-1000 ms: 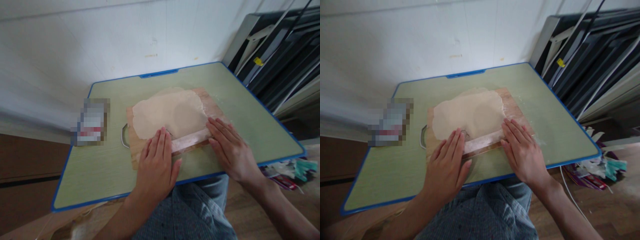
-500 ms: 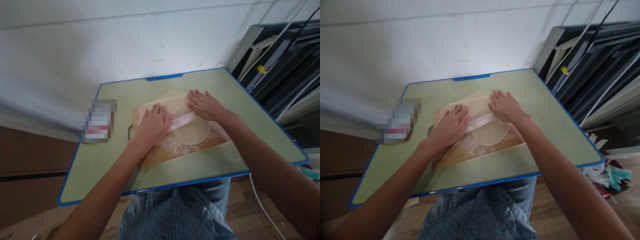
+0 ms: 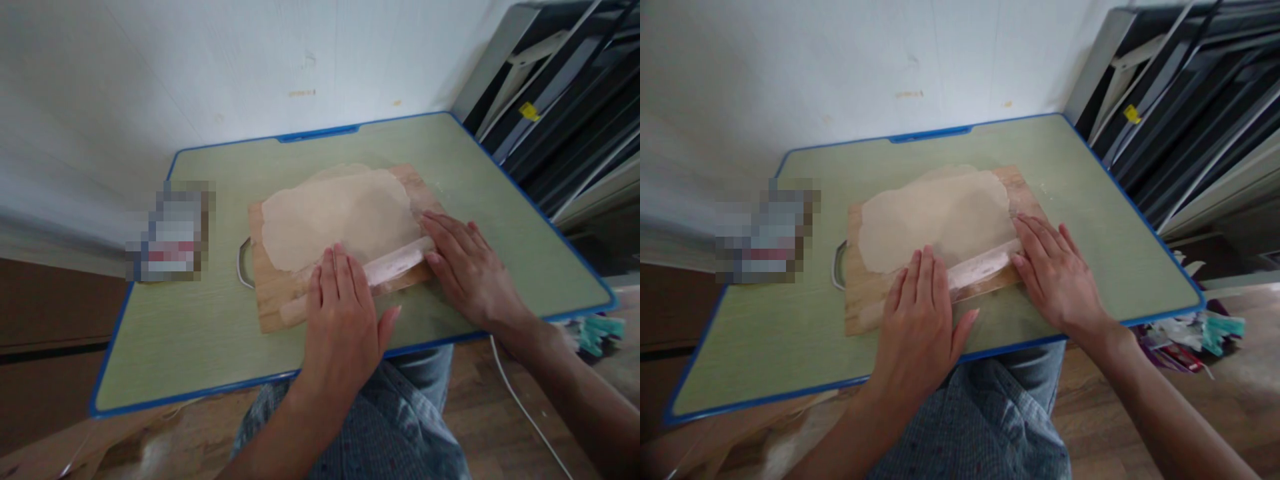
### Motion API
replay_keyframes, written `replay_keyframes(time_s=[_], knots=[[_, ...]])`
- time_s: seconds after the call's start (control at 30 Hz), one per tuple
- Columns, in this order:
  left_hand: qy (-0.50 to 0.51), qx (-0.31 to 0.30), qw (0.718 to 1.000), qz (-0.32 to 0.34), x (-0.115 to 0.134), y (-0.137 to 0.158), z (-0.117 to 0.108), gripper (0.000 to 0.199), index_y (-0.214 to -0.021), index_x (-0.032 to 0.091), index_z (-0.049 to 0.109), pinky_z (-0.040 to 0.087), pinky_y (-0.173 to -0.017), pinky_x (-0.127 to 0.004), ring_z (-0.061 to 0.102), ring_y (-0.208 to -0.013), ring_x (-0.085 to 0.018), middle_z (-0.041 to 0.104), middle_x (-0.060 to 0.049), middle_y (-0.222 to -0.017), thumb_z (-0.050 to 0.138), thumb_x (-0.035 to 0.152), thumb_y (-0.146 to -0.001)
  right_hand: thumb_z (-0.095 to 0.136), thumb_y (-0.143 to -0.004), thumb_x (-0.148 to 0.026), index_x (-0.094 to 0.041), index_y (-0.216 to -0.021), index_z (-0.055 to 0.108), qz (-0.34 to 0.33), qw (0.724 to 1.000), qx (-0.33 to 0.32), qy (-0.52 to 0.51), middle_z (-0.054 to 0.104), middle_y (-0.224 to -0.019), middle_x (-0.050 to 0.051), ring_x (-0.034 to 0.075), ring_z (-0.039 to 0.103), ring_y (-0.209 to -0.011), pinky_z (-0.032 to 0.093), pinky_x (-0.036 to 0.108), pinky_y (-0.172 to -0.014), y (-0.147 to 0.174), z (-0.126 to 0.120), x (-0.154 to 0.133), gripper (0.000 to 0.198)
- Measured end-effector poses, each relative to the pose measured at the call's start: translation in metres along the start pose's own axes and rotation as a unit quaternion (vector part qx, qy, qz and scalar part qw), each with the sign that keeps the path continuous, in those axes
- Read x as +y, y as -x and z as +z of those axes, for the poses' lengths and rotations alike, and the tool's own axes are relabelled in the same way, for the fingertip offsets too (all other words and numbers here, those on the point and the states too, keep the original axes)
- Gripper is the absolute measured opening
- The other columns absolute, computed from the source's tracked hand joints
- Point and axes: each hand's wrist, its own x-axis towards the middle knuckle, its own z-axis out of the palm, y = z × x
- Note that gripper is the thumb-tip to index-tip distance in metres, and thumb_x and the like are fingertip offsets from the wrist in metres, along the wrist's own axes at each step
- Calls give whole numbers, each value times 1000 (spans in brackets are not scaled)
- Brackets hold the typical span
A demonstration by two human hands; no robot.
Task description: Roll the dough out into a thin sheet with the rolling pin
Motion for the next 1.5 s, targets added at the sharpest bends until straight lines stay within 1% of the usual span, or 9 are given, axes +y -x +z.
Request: replay_keyframes(time_s=[0.2,0.33,0.57,0.73,0.93,1.03,1.27,1.37,1.5], knots=[[-2,34,999,32,6,24,3,70,-136,0,41,38,-105,-45,37,-133,-33,38,-23,-143,31,52,-91,34,-94,-33,-18,-144,25,10,1000,-8,13,40,-145,17,27,30,-137,31,54,-106,35,-7,-6,53],[-4,32,998,58,-2,18,4,70,-137,-1,39,41,-103,-45,39,-132,-32,38,-23,-143,30,52,-92,31,-95,-36,-19,-147,20,-6,999,-23,21,35,-149,15,26,26,-139,29,56,-107,27,-6,0,56],[23,-21,999,15,-32,-23,1,56,-140,4,36,36,-107,-45,33,-136,-31,36,-19,-146,43,35,-93,21,-96,-40,-13,-138,41,-43,998,-29,21,34,-149,14,27,24,-139,20,55,-110,-77,24,2,53],[55,-49,997,24,-52,-30,-3,45,-131,4,45,39,-105,-38,43,-130,-26,44,-19,-141,51,20,-90,24,-96,-34,-12,-118,55,-89,995,-16,-42,53,-135,14,25,43,-129,23,51,-109,-132,40,-13,44],[56,-60,991,103,-82,-49,-8,30,-118,9,55,40,-103,-37,48,-126,-25,48,-16,-138,52,20,-90,29,-94,-31,-17,-92,57,-133,989,-9,-72,62,-104,14,24,56,-101,43,42,-92,-106,29,2,31],[77,-71,983,152,-103,-77,-5,31,-121,13,52,42,-101,-35,51,-123,-23,47,-13,-139,47,26,-93,26,-95,-31,-18,-89,56,-104,994,4,-31,61,-96,14,25,55,-94,45,41,-86,-88,22,7,33],[79,-84,981,156,-126,-116,-1,39,-124,14,47,41,-100,-35,51,-121,-22,50,-12,-136,32,38,-98,36,-92,-45,-15,-89,59,-162,979,-26,124,62,-89,14,27,57,-87,45,39,-80,-85,20,1,37],[78,-109,975,176,-129,-125,5,43,-125,16,46,40,-100,-33,51,-121,-21,50,-11,-135,27,42,-98,30,-94,-43,-14,-95,59,-136,984,-41,111,63,-95,15,26,59,-86,48,37,-73,-90,18,10,41],[115,-151,959,208,-131,-148,15,51,-128,14,45,37,-101,-30,49,-122,-19,51,-11,-135,20,47,-98,22,-95,-47,-9,-108,58,-161,983,-57,67,60,-116,20,28,55,-110,45,41,-92,-98,17,23,54]])
